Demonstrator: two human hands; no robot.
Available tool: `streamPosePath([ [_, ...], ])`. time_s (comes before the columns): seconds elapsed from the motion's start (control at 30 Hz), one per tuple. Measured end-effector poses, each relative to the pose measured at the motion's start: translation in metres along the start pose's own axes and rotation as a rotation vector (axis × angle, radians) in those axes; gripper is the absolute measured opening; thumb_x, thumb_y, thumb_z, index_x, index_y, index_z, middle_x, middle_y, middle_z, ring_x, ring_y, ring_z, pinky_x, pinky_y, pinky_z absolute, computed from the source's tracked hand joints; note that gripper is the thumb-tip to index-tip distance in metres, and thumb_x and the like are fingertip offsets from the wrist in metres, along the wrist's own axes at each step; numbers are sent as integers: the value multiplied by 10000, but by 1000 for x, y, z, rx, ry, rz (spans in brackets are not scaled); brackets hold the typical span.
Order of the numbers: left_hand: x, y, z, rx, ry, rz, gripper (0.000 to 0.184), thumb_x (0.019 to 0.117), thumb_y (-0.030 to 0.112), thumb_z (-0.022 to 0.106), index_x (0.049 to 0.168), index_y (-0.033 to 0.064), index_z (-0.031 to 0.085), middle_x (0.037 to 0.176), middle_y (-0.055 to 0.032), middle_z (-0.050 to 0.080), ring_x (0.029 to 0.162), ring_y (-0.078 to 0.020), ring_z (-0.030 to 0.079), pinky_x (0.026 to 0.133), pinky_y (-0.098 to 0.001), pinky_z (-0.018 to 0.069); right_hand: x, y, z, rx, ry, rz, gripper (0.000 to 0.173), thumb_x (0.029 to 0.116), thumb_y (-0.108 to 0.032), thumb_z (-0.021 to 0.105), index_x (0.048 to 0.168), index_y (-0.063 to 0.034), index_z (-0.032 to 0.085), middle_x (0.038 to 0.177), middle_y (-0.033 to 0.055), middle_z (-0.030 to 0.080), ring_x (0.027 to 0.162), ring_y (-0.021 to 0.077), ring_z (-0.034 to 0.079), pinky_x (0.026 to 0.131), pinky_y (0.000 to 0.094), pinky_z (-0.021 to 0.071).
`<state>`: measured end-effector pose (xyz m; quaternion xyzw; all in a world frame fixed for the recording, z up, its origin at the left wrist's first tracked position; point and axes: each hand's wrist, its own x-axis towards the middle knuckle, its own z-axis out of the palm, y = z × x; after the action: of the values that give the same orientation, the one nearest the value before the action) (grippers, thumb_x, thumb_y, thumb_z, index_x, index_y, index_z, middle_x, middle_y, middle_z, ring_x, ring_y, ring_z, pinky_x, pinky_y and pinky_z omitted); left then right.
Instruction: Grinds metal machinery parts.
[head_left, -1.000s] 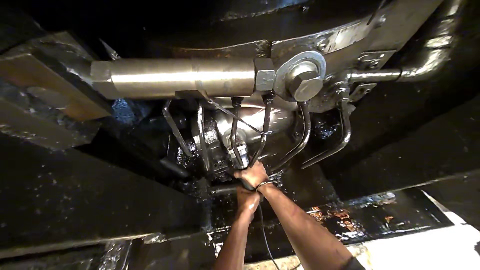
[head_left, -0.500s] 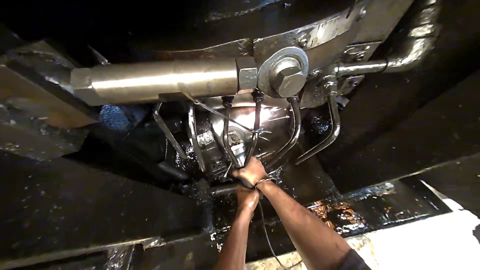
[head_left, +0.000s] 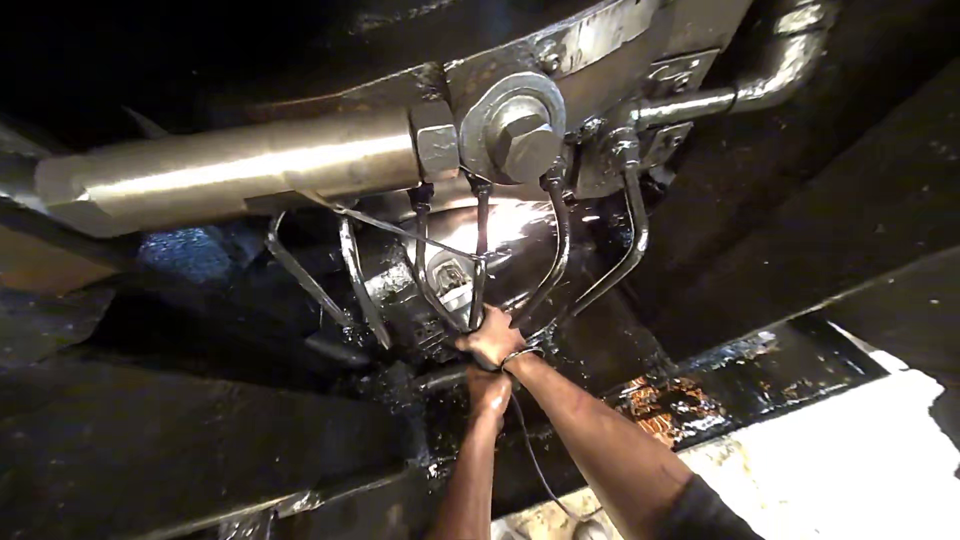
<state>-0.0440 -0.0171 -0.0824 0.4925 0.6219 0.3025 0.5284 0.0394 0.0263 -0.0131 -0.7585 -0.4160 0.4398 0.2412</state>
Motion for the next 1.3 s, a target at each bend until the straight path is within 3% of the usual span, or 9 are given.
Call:
streamPosePath([
  [0.33, 0, 0, 3, 26, 0, 15, 424, 786, 109, 843, 1139, -8, 638, 1003, -135, 698, 932, -192, 687, 835, -386, 588, -5, 2, -6, 48, 8, -45, 642, 702, -419, 903, 1234, -132, 686, 1051, 175, 730, 967, 375, 708, 806, 644, 564],
  [0.47, 2, -3, 3, 27, -2, 24, 486, 775, 122, 847, 1182, -12, 619, 1024, -135, 697, 953, -186, 685, 854, -381, 588, 14, 10, 2, 3, 31, -63, 663, 624, -499, 879, 1187, -197, 700, 1016, 97, 749, 951, 301, 729, 811, 609, 590],
  [0.9, 4, 0, 2, 59, 16, 20, 529, 786, 117, 846, 1231, -11, 591, 1088, -146, 689, 1015, -199, 674, 906, -392, 574, 14, 6, 1, 10, 26, -65, 686, 619, -481, 896, 1200, -177, 694, 1028, 119, 746, 960, 319, 728, 812, 617, 585],
  [1.0, 4, 0, 3, 61, 16, 12, 541, 791, 119, 840, 1248, -10, 581, 1097, -148, 687, 1027, -199, 672, 914, -391, 573, 21, 14, 8, 26, 60, -96, 703, 590, -501, 890, 1186, -183, 698, 992, 120, 741, 915, 322, 725, 756, 618, 581],
  [1.13, 3, 2, 4, 82, 19, -16, 557, 812, 123, 833, 1278, -15, 561, 1113, -160, 679, 1031, -210, 667, 916, -403, 568, 22, 11, 5, 16, 38, -72, 713, 583, -501, 900, 1189, -183, 701, 1021, 111, 746, 956, 313, 726, 808, 616, 586],
  [1.23, 4, 0, 5, 65, 24, -5, 519, 782, 120, 852, 1219, -6, 601, 1057, -138, 698, 981, -192, 683, 874, -387, 586, 25, 14, 6, 3, 51, -80, 724, 553, -540, 878, 1175, -210, 706, 1006, 81, 749, 948, 285, 730, 799, 601, 593],
  [1.3, 5, -1, 5, 52, 16, 13, 493, 791, 112, 846, 1206, -12, 610, 1059, -143, 697, 986, -196, 680, 889, -395, 577, 22, 13, 4, 9, 34, -79, 732, 586, -521, 886, 1212, -193, 694, 1030, 110, 743, 962, 311, 724, 810, 614, 585],
])
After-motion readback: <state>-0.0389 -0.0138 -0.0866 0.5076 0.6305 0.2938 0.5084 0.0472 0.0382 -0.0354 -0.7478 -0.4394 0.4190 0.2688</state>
